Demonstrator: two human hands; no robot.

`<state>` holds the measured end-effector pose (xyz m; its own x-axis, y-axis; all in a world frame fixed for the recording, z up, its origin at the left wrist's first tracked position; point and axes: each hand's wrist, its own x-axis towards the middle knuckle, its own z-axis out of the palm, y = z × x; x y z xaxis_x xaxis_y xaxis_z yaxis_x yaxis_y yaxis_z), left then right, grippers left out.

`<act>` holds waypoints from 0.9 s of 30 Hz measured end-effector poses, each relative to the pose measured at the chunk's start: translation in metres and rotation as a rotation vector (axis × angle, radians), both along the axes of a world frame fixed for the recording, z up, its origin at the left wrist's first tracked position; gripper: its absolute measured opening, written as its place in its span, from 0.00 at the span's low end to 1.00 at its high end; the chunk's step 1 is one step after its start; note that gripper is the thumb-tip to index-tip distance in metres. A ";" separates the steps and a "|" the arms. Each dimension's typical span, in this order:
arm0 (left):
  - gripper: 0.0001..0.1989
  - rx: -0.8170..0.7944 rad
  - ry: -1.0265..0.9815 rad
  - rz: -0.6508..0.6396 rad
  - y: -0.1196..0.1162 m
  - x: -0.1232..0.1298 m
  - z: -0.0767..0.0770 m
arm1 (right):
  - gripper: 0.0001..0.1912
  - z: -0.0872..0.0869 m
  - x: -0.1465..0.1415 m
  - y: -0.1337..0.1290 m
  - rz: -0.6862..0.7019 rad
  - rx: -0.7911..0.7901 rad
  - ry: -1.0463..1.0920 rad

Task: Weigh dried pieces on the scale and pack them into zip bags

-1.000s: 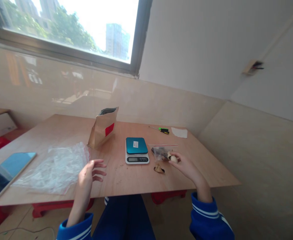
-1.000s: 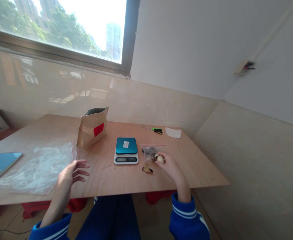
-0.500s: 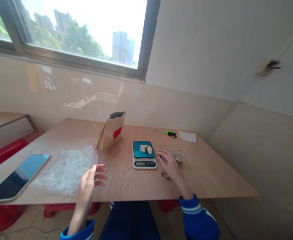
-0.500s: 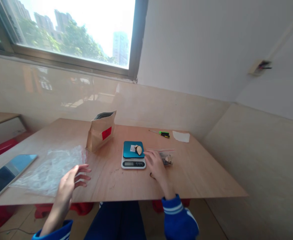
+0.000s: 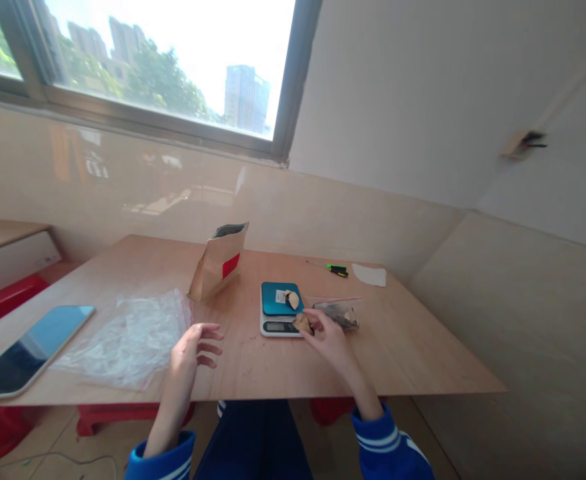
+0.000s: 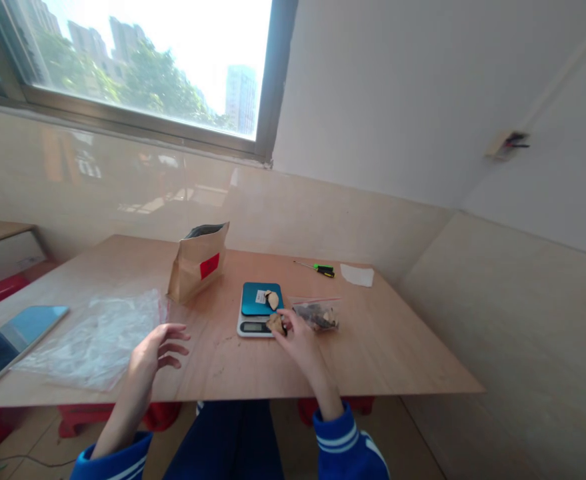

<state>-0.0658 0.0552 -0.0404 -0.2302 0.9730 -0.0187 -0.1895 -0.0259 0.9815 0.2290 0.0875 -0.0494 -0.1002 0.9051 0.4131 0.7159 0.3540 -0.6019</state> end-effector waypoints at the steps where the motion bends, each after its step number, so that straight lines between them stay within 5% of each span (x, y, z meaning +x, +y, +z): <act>1: 0.19 -0.001 0.008 0.006 -0.001 -0.001 0.001 | 0.20 0.006 -0.013 0.013 0.004 0.021 -0.071; 7: 0.21 0.002 0.066 0.039 -0.010 -0.005 0.007 | 0.16 0.002 -0.053 0.076 -0.028 0.067 -0.291; 12: 0.19 0.112 0.279 0.216 -0.001 -0.009 0.031 | 0.24 -0.004 -0.037 0.056 -0.031 0.119 -0.252; 16: 0.17 0.307 0.473 0.436 0.050 -0.004 0.086 | 0.19 0.004 -0.018 0.019 0.012 0.212 -0.160; 20: 0.21 0.290 0.756 0.420 0.126 0.001 0.131 | 0.17 0.015 -0.007 -0.007 0.005 0.292 -0.133; 23: 0.22 0.180 0.794 0.228 0.161 -0.002 0.132 | 0.16 0.027 -0.004 -0.017 -0.057 0.347 -0.095; 27: 0.18 0.204 0.786 0.125 0.159 -0.006 0.112 | 0.15 0.054 -0.013 -0.018 0.007 0.328 -0.032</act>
